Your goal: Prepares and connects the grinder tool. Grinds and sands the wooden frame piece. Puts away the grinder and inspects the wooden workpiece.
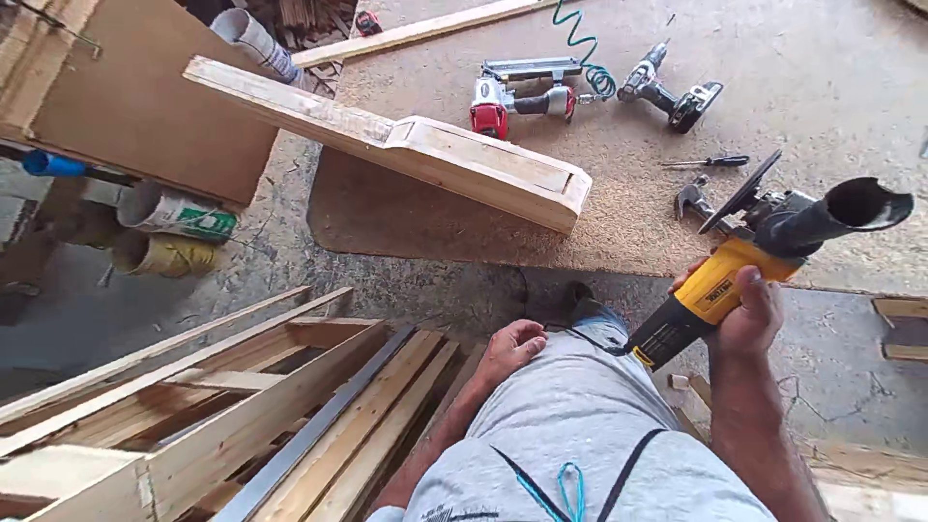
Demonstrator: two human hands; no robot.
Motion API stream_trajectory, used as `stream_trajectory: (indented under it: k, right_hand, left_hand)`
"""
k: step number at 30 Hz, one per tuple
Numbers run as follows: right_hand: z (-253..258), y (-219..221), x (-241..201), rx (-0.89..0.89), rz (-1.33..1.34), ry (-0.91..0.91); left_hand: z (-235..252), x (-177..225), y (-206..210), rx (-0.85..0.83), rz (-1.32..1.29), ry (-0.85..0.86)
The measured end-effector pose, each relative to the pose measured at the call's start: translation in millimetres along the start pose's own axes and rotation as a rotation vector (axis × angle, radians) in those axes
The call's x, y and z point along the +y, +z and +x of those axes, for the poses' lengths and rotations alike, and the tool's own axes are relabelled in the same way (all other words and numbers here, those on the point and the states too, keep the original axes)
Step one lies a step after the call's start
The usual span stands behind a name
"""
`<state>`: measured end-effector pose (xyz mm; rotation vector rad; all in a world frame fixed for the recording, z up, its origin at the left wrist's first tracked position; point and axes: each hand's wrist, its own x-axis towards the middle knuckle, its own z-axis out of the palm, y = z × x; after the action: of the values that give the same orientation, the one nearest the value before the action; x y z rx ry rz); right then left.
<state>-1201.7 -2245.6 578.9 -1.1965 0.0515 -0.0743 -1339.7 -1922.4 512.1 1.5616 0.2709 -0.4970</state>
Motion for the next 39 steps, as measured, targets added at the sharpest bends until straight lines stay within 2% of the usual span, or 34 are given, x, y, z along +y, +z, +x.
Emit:
stream_trajectory:
  k: [3,6,9,11,14,17,20,22,24,28,30,33,36,39]
  right_hand:
    - [31.2,-9.0,14.0,-0.092,0.14,0.068]
    - [59.4,-9.9,27.1,-0.234,0.356,0.222]
    - [87.9,-16.4,45.2,-0.381,0.501,0.326]
    - [107.9,-23.6,56.9,-0.426,0.498,0.39]
    - [134.2,-29.3,69.2,-0.348,0.277,0.516]
    - [144.1,-20.7,86.1,-0.114,-0.175,0.547]
    - [149.8,-17.1,113.4,-0.072,-0.588,0.584]
    - [158.4,-19.3,124.8,-0.142,-0.785,0.669]
    - [173.9,-23.4,127.9,-0.293,-0.982,0.724]
    - [200.1,-26.6,139.6,-0.526,-1.239,0.696]
    - [208.8,-25.9,146.1,-0.585,-1.307,0.659]
    - [214.9,-26.6,149.0,-0.602,-1.366,0.633]
    - [206.7,-26.8,133.0,-0.66,-1.472,0.626]
    - [183.6,-13.6,86.6,-0.87,-1.575,0.532]
  left_hand:
    - [32.2,40.3,25.8,-0.099,0.053,0.105]
    - [83.5,87.5,70.9,-0.311,0.078,0.156]
    - [130.4,111.9,119.2,-0.469,-0.107,0.054]
    - [149.9,116.9,142.3,-0.407,-0.15,-0.024]
    - [170.9,113.2,160.2,-0.179,-0.016,-0.1]
    - [193.5,105.6,166.8,0.028,0.199,-0.223]
    - [213.0,92.7,174.2,0.135,0.337,-0.328]
    - [221.6,83.1,177.7,0.179,0.4,-0.374]
    - [231.1,74.4,180.3,0.223,0.437,-0.4]
    - [250.5,64.1,188.1,0.298,0.421,-0.412]
    - [260.1,66.2,188.6,0.301,0.484,-0.456]
    - [272.1,80.3,185.7,0.227,0.709,-0.552]
    - [277.2,98.0,188.2,0.13,0.859,-0.619]
    - [268.8,104.2,184.3,0.097,0.818,-0.535]
